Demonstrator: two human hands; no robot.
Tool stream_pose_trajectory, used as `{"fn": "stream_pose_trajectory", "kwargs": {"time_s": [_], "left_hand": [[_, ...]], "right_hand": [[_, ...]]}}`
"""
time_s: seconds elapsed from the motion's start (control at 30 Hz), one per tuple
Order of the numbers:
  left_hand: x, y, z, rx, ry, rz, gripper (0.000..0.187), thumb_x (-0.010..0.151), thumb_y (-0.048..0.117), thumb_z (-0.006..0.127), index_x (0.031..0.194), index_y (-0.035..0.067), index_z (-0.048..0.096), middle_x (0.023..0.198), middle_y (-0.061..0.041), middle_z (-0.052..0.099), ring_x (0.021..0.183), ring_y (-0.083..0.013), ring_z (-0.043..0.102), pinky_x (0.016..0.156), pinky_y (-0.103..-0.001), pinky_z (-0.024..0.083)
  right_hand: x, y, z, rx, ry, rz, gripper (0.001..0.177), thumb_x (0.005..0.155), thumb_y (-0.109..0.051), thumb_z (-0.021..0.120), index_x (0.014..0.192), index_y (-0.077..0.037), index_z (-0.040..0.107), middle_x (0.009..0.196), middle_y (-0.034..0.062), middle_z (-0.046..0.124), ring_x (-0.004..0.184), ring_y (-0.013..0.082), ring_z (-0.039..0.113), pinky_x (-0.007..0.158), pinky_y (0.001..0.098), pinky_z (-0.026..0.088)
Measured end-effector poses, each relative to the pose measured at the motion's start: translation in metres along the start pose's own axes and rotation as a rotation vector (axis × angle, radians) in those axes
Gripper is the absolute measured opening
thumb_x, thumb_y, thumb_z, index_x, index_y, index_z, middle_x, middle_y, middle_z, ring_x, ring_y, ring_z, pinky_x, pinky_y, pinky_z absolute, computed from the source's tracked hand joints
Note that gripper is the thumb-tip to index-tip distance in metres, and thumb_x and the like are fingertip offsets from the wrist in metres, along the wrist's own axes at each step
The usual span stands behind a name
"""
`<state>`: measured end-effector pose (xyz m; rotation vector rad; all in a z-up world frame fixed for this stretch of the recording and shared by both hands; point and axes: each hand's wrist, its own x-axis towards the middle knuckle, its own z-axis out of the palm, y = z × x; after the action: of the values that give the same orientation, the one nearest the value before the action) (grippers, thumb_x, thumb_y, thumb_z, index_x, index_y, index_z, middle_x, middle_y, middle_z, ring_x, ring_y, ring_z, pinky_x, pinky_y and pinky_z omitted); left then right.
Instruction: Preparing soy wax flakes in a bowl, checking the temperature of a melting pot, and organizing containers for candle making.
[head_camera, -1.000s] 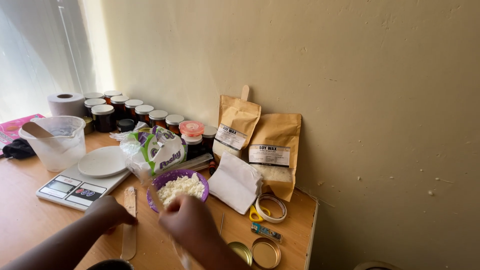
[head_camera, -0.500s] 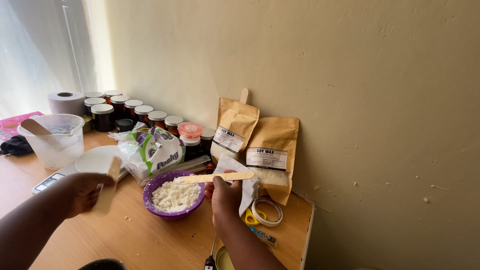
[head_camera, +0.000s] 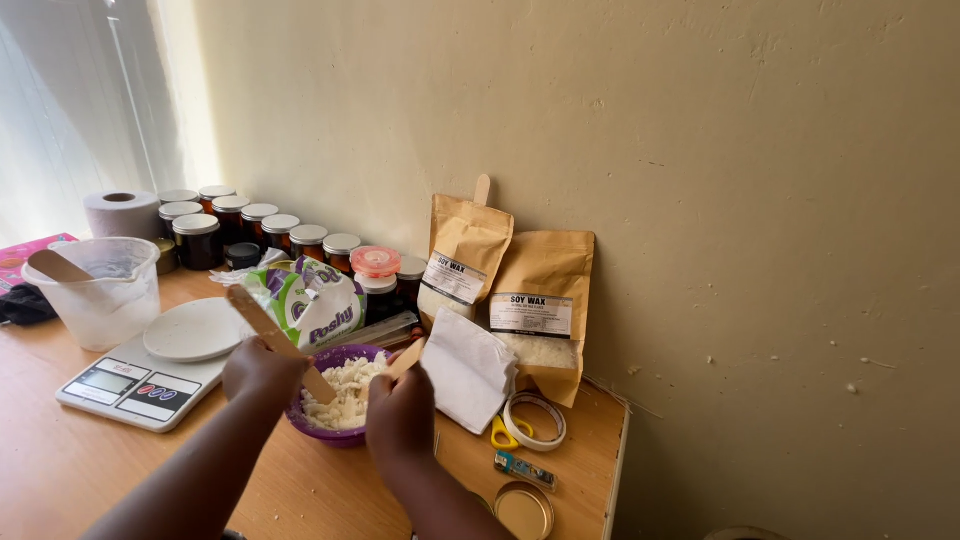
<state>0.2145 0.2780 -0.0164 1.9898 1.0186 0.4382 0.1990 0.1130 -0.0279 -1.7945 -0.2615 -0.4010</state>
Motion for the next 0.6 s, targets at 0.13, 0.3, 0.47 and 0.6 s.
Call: {"fn": "stream_pose_trajectory", "kwargs": {"time_s": [0.13, 0.3, 0.47, 0.6], "left_hand": [[0.002, -0.005, -0.010, -0.022, -0.062, -0.104, 0.052, 0.071, 0.030, 0.083, 0.108, 0.002, 0.057, 0.098, -0.013, 0.063, 0.079, -0.0217, 0.058, 0.060, -0.030, 0.047], [-0.018, -0.001, -0.024, -0.409, -0.222, -0.278, 0.079, 0.071, 0.018, 0.082, 0.133, -0.002, 0.036, 0.131, -0.018, 0.047, 0.115, -0.0275, 0.048, 0.085, -0.031, 0.046], [-0.033, 0.016, -0.028, -0.216, -0.052, -0.551, 0.148, 0.052, 0.061, 0.085, 0.142, -0.001, -0.014, 0.153, -0.030, -0.001, 0.142, -0.0359, 0.004, 0.112, -0.041, 0.023], [-0.162, 0.045, -0.056, -0.440, -0.029, -0.054, 0.047, 0.080, 0.015, 0.049, 0.125, 0.005, 0.036, 0.121, -0.020, 0.042, 0.094, -0.0318, 0.039, 0.076, -0.046, 0.038]], "right_hand": [[0.023, 0.039, 0.009, 0.046, 0.155, 0.242, 0.015, 0.069, -0.016, 0.056, 0.083, -0.015, 0.063, 0.077, 0.0078, 0.069, 0.084, 0.0253, 0.069, 0.075, 0.0348, 0.052], [-0.001, -0.003, -0.027, 0.176, -0.041, 0.588, 0.036, 0.071, -0.028, 0.064, 0.105, -0.019, 0.056, 0.091, 0.0038, 0.063, 0.078, 0.0181, 0.054, 0.074, 0.0301, 0.044], [-0.034, -0.035, -0.067, 0.367, -0.066, 0.715, 0.062, 0.077, -0.020, 0.071, 0.132, -0.014, 0.043, 0.103, 0.0053, 0.051, 0.069, 0.0130, 0.047, 0.060, 0.0251, 0.043], [-0.068, -0.075, -0.081, 0.604, -0.101, 0.728, 0.037, 0.085, -0.027, 0.047, 0.114, -0.012, 0.064, 0.103, 0.0038, 0.066, 0.083, 0.0153, 0.057, 0.068, 0.0274, 0.044]]}}
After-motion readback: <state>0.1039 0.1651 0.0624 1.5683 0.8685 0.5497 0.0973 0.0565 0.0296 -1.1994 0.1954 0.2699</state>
